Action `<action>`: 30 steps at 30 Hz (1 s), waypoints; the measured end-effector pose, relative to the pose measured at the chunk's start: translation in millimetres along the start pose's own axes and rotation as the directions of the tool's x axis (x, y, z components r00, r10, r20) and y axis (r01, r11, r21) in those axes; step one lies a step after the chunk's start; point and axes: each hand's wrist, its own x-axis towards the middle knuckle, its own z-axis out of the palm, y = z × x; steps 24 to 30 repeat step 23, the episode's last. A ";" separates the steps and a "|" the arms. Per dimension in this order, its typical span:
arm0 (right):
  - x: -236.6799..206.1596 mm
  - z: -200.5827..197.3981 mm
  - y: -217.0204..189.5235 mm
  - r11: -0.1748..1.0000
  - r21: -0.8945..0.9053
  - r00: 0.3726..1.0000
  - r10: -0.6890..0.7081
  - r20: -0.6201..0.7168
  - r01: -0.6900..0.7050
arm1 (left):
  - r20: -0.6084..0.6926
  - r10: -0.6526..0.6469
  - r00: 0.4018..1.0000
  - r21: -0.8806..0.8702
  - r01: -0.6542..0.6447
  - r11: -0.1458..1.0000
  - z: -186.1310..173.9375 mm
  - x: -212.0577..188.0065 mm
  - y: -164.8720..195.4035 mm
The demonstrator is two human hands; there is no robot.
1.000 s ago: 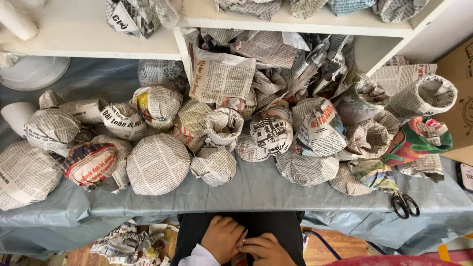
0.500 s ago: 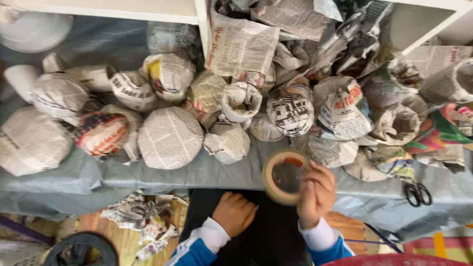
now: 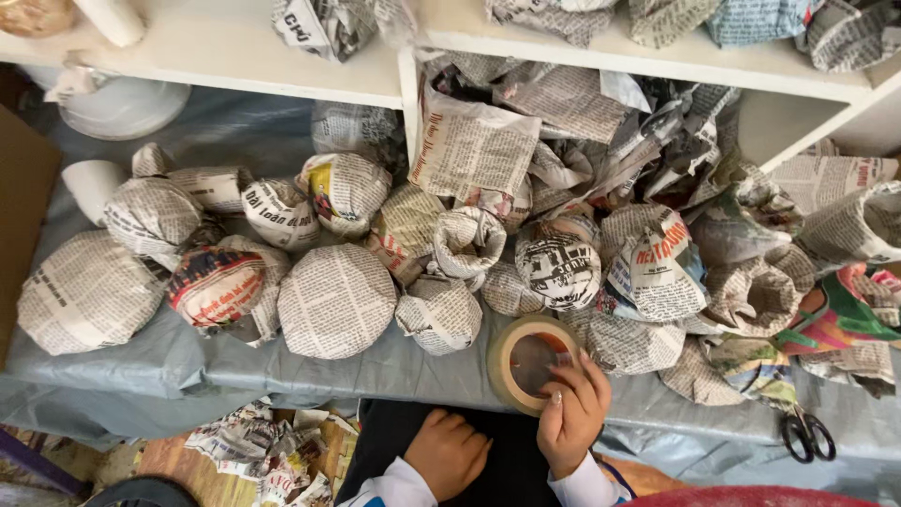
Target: The person wraps sheets of newspaper around round forms, pressing and folding the paper to cover them, and tears pieces of tape to secure the wrapped paper. The finished wrapped balls are placed on a table with many similar newspaper-covered balls.
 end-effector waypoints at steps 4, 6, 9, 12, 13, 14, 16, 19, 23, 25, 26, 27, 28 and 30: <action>-0.8 3.7 0.1 1.000 0.000 0.999 -0.006 -0.032 0.006 | -0.007 0.019 1.000 0.014 -0.019 1.000 5.1 -2.7 1.2; -4.3 3.7 2.1 1.000 -0.008 1.000 0.003 -0.030 -0.003 | 0.009 0.058 0.998 0.017 -0.058 0.998 12.8 -9.2 5.1; -13.6 0.2 1.0 0.999 -0.007 0.999 0.037 -0.016 -0.037 | 0.009 0.095 0.995 0.023 -0.096 0.995 26.7 -23.9 8.2; -2.0 5.5 3.8 1.000 0.024 1.000 0.008 -0.026 -0.007 | -0.043 0.177 0.983 0.111 -0.172 0.979 43.6 -23.5 -1.7; 0.5 4.2 1.8 1.000 0.018 1.000 -0.002 -0.025 0.003 | -0.056 0.211 0.976 0.140 -0.202 0.969 47.9 -22.8 -4.1; 1.0 2.4 -0.5 1.000 0.007 1.000 -0.004 -0.020 0.004 | -0.073 0.196 0.978 0.126 -0.186 0.974 50.4 -25.0 -5.0; 0.8 1.6 -3.6 1.000 0.009 0.999 0.028 -0.018 -0.028 | -0.103 0.171 0.980 0.089 -0.162 0.983 54.5 -30.7 -2.9; 3.7 0.7 -4.0 0.999 0.004 0.999 0.035 -0.018 -0.035 | -0.126 0.210 0.970 0.108 -0.197 0.974 55.9 -24.4 -0.4; 3.4 -2.7 -3.5 0.999 0.016 0.999 0.048 0.000 -0.048 | -0.040 0.173 0.984 0.080 -0.169 0.982 38.5 -20.8 12.6; 3.4 -2.7 -3.5 0.999 0.016 0.999 0.048 0.000 -0.048 | -0.040 0.173 0.984 0.080 -0.169 0.982 38.5 -20.8 12.6; 3.4 -2.7 -3.5 0.999 0.016 0.999 0.048 0.000 -0.048 | -0.040 0.173 0.984 0.080 -0.169 0.982 38.5 -20.8 12.6; 3.4 -2.7 -3.5 0.999 0.016 0.999 0.048 0.000 -0.048 | -0.040 0.173 0.984 0.080 -0.169 0.982 38.5 -20.8 12.6; 3.4 -2.7 -3.5 0.999 0.016 0.999 0.048 0.000 -0.048 | -0.040 0.173 0.984 0.080 -0.169 0.982 38.5 -20.8 12.6; 3.4 -2.7 -3.5 0.999 0.016 0.999 0.048 0.000 -0.048 | -0.040 0.173 0.984 0.080 -0.169 0.982 38.5 -20.8 12.6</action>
